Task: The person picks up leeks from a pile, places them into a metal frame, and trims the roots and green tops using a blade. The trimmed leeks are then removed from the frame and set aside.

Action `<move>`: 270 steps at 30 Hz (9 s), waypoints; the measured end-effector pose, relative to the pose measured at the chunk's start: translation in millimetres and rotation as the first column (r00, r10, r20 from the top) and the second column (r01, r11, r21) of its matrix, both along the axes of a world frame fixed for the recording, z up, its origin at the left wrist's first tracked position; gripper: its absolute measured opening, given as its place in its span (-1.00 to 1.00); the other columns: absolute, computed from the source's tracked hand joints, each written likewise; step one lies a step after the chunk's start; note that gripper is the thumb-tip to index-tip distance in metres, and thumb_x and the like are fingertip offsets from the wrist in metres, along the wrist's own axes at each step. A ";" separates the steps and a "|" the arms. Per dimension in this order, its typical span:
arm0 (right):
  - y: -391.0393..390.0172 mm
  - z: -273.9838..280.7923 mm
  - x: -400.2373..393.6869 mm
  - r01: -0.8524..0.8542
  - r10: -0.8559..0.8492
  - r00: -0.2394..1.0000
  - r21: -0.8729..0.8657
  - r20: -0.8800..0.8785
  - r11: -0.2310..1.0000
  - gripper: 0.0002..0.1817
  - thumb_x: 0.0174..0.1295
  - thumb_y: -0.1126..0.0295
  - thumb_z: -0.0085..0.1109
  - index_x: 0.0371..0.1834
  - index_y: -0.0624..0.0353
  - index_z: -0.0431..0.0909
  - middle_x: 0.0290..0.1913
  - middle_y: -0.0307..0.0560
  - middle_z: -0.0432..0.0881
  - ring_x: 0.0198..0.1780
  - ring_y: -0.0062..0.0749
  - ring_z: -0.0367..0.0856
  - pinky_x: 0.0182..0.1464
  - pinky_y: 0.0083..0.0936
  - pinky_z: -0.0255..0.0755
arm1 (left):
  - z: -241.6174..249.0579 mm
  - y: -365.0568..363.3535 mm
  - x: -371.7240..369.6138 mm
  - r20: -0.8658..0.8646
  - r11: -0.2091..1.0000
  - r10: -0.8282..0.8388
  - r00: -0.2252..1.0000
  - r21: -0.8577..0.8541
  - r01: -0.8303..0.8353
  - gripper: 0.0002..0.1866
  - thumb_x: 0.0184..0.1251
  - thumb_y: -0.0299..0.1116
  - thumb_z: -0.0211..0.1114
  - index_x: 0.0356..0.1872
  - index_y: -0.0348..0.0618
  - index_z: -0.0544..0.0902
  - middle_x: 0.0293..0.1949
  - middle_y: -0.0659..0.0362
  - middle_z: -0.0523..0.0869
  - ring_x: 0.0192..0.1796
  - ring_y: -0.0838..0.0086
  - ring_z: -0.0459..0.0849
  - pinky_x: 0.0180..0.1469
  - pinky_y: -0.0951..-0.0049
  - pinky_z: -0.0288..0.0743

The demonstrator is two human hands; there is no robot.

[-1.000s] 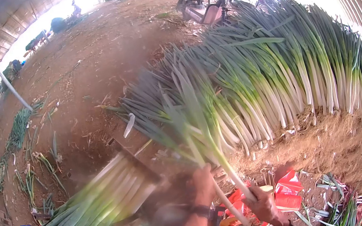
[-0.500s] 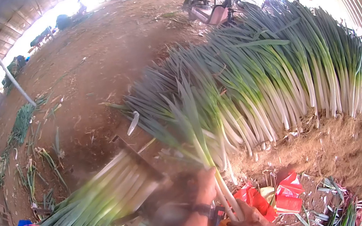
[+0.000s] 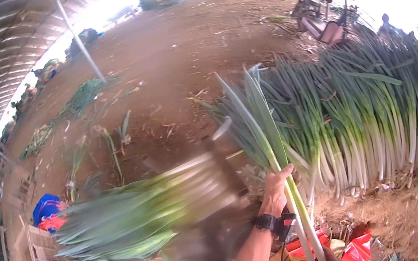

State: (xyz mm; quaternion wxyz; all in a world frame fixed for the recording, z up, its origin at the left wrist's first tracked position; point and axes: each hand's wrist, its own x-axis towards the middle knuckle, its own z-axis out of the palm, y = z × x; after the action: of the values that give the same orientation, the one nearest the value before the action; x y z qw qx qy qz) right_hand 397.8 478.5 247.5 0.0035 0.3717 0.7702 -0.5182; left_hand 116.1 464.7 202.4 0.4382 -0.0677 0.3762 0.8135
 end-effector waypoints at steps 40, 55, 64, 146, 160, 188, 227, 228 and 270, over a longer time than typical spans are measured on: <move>-31.5 -121.3 -497.3 -0.490 0.899 0.431 0.857 0.079 0.160 -0.46 0.29 0.47 0.15 0.38 0.29 0.46 0.30 0.09 0.60 0.37 -0.03 0.52 0.45 -0.12 0.38 | -91.6 -402.9 -221.8 -0.607 0.580 0.585 0.538 -0.150 -0.801 -0.63 0.55 -0.38 0.31 0.21 -0.39 0.51 0.21 -0.05 0.65 0.36 0.08 0.60 0.50 0.04 0.45; -34.5 -150.6 -522.5 -0.573 0.734 0.505 0.813 0.454 -0.109 -0.75 0.26 0.51 0.22 0.00 0.19 0.57 -0.07 -0.13 0.64 0.00 -0.34 0.64 -0.06 -0.35 0.53 | -16.9 -377.3 -228.7 -0.353 -0.115 -0.828 0.437 -0.655 -0.747 -0.54 0.43 -0.20 0.41 0.25 -0.19 0.65 0.20 0.08 0.73 0.43 0.17 0.54 0.57 -0.12 0.18; -24.6 -168.2 -534.6 -0.592 0.849 0.443 0.805 0.288 0.035 -0.57 0.15 0.59 0.26 0.12 0.37 0.45 -0.13 0.08 0.63 -0.20 -0.13 0.74 -0.13 -0.32 0.68 | -60.4 -422.8 -262.3 -0.224 -0.075 -0.921 0.317 -0.698 -0.712 -0.34 0.47 -0.16 0.33 0.51 -0.13 0.40 0.47 0.08 0.45 0.58 0.15 0.27 0.68 -0.19 -0.15; 266.1 -219.3 -109.5 -0.058 -0.320 0.840 0.660 0.437 0.749 -0.42 0.25 0.00 0.41 0.13 0.21 0.56 0.10 0.31 0.64 0.06 0.29 0.68 0.08 0.15 0.55 | -107.3 -387.6 -188.9 -0.085 -0.149 -0.971 0.223 -0.514 -0.845 -0.47 0.61 -0.28 0.11 0.54 -0.09 0.40 0.62 0.06 0.29 0.65 0.13 0.22 0.60 -0.05 0.06; 316.0 -142.4 -102.3 -0.076 -0.201 0.837 0.471 0.510 0.879 -0.47 0.20 0.09 0.37 0.04 0.33 0.59 -0.04 0.35 0.74 0.02 0.20 0.76 0.09 -0.03 0.63 | -116.7 -396.0 -190.7 -0.084 -0.146 -0.974 0.209 -0.472 -0.870 -0.49 0.66 -0.28 0.04 0.54 -0.13 0.39 0.61 0.02 0.31 0.63 0.07 0.25 0.59 -0.07 0.08; 300.5 -171.0 -113.7 -0.051 -0.260 0.817 0.514 0.515 0.857 -0.35 0.05 0.14 0.41 0.15 0.35 0.56 0.11 0.37 0.67 0.21 0.26 0.64 0.29 -0.03 0.52 | -108.7 -386.7 -188.4 -0.133 -0.118 -0.969 0.206 -0.482 -0.868 -0.43 0.51 -0.35 0.17 0.51 -0.10 0.42 0.61 0.06 0.32 0.63 0.09 0.25 0.62 -0.06 0.06; 249.3 -144.8 -127.3 0.170 -0.168 0.984 0.039 -0.049 0.985 -0.54 0.18 0.46 0.28 0.15 0.38 0.48 -0.02 -0.07 0.60 -0.02 -0.33 0.57 0.07 -0.40 0.47 | -78.9 -364.4 -182.1 -0.328 0.031 -0.924 0.194 -0.571 -0.820 -0.40 0.30 -0.29 0.41 0.39 -0.10 0.54 0.50 0.01 0.42 0.56 0.09 0.30 0.59 -0.03 0.09; 245.1 -138.0 -123.7 0.167 -0.162 0.982 0.047 -0.097 0.985 -0.52 0.19 0.44 0.29 0.17 0.37 0.48 -0.01 -0.08 0.59 0.01 -0.34 0.56 0.11 -0.41 0.46 | -72.1 -363.2 -182.7 -0.335 0.029 -0.917 0.219 -0.601 -0.799 -0.40 0.30 -0.30 0.42 0.37 -0.13 0.55 0.48 0.00 0.45 0.55 0.07 0.33 0.59 -0.02 0.12; 17.1 -3.0 -8.2 -0.109 0.106 0.994 -0.098 -0.037 0.989 -0.33 0.35 0.24 0.40 0.41 0.33 0.34 0.11 0.14 0.64 -0.17 -0.12 0.74 -0.22 -0.22 0.67 | 63.3 -12.1 25.9 0.031 0.982 -0.188 0.982 -0.022 0.189 -0.68 0.31 -0.48 0.47 0.04 -0.34 0.65 -0.18 0.04 0.78 -0.13 0.21 0.83 -0.05 0.17 0.78</move>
State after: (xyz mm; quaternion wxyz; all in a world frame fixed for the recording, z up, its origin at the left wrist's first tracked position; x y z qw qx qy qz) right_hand 389.6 495.6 244.6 0.0376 0.3208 0.7622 -0.5610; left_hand 142.0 452.7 265.6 0.5180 -0.0488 0.3844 0.7626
